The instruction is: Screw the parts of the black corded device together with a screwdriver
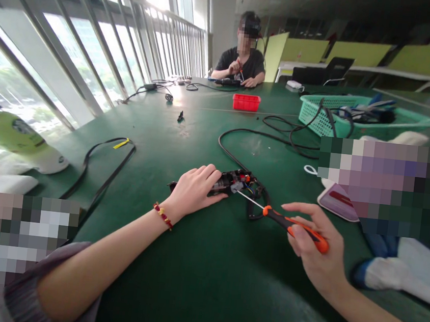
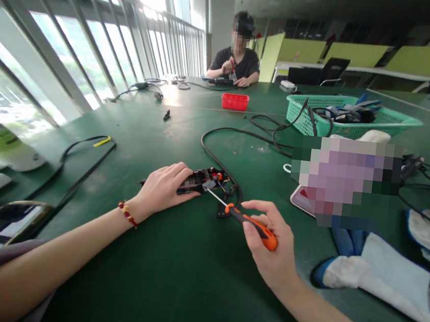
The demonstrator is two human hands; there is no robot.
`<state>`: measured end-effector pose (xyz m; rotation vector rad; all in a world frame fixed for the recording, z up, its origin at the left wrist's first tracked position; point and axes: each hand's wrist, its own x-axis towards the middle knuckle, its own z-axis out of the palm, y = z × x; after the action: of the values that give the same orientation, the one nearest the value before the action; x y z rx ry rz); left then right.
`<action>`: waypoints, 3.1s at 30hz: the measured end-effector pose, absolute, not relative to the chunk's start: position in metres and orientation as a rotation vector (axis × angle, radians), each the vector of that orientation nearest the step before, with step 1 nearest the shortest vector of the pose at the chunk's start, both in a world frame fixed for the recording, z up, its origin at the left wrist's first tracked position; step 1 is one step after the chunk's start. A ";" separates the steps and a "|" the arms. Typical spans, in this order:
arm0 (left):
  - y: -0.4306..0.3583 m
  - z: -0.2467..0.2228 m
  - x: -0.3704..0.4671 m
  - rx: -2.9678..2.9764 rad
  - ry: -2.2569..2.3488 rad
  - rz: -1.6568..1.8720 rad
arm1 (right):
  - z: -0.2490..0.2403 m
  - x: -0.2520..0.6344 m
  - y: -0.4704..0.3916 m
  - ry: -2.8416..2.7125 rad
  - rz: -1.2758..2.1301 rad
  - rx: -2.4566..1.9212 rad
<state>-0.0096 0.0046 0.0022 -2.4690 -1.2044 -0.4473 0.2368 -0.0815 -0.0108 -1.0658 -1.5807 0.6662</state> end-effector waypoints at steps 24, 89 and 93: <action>0.003 0.004 -0.008 -2.458 -1.220 -0.419 | -0.009 0.236 -0.079 -1.544 0.539 -0.955; 0.007 0.001 -0.008 -2.483 -1.364 -0.401 | -0.009 0.239 -0.076 -1.436 0.660 -1.140; 0.005 0.004 -0.007 -2.493 -1.376 -0.403 | -0.009 0.241 -0.075 -1.424 0.682 -1.150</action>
<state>-0.0073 0.0051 0.0039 -2.4926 -1.3756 -0.4035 0.2408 -0.0749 -0.0093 -1.1500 -1.4242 0.6821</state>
